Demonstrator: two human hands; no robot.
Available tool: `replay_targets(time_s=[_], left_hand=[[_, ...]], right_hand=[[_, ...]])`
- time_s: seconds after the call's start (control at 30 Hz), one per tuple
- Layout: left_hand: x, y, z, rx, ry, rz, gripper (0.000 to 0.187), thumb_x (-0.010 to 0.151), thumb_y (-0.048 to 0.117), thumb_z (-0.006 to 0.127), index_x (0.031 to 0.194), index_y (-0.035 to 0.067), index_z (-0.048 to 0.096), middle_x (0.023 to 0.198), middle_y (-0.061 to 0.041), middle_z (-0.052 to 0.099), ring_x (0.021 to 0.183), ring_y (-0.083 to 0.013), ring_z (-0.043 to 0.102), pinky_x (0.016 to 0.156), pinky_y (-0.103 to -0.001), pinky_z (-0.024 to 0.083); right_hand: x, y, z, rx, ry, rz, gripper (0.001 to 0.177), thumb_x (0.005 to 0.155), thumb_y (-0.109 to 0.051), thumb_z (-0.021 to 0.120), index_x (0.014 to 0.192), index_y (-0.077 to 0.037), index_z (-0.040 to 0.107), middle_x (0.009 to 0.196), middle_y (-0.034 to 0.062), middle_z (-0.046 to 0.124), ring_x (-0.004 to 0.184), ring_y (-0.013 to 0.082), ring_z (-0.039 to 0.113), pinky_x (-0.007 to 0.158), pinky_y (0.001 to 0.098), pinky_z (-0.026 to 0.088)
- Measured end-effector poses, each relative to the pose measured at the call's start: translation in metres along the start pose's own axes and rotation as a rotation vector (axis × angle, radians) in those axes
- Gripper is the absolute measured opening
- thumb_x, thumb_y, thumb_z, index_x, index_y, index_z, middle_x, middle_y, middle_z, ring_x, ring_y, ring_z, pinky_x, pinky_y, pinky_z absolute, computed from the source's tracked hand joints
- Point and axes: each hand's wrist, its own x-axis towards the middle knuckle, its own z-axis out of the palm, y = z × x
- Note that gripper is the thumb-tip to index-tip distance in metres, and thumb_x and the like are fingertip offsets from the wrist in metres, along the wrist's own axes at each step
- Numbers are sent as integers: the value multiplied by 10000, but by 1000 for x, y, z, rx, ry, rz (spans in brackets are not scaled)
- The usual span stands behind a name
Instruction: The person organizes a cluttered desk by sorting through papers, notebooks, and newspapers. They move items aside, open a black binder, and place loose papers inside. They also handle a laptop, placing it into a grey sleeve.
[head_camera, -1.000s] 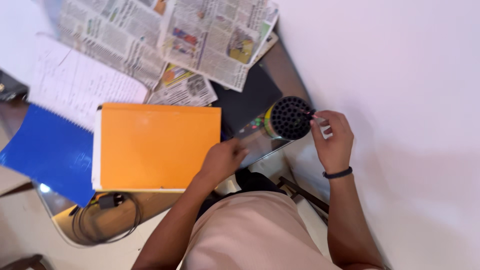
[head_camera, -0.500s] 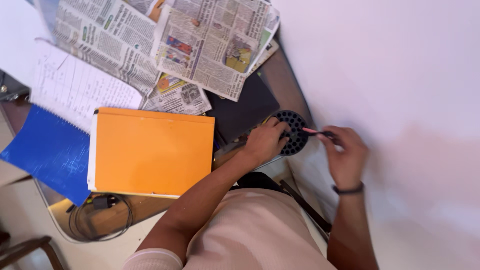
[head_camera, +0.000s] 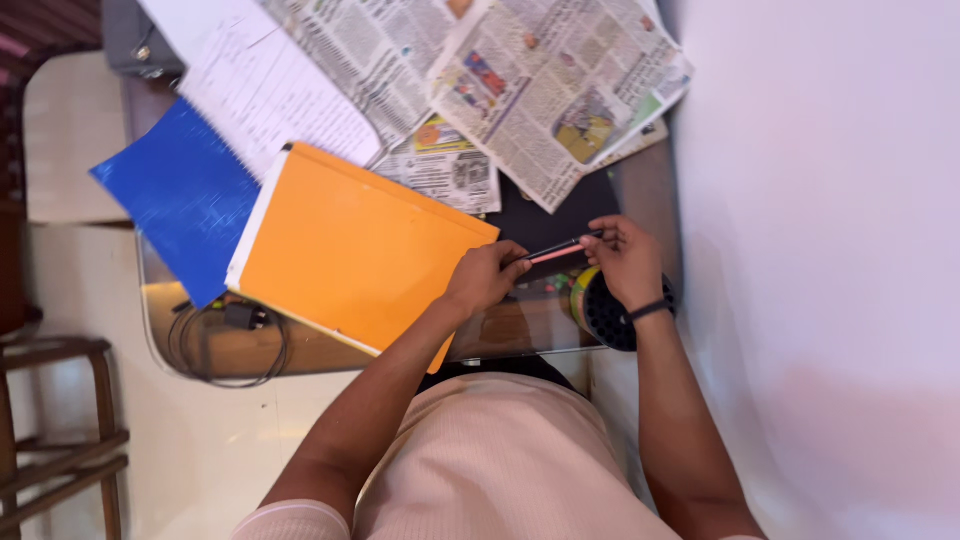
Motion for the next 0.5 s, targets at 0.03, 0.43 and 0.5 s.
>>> replay_targets(time_s=[0.03,0.43,0.5], left_hand=[[-3,-5,0,70,59,12,306,913,362,715,1074,110,779,880,-123,776,811,-299,729,737,-410,555],[-5,-34,17,-212,304,-247,400,987,360,628,946,-5,786,681,-146,727,640,-277,726,678,-386,557],[-3,-30,20,-312,271,-236,394,991,366,610,993,6,769,693,-130,735,655,-259,746,681,-375,570]], right_hand=[[9,-1,4,-59,-28,46,303,911,23,757,1190,30,641,883,137,708,746,139,690,639,268,577],[81,38,-4,-377,52,127,445,822,41,786,1237,32,623,897,158,739,661,196,722,578,312,581],[86,36,2,-383,112,118,507,784,52,793,1257,10,615,1039,187,730,686,204,729,588,312,589]])
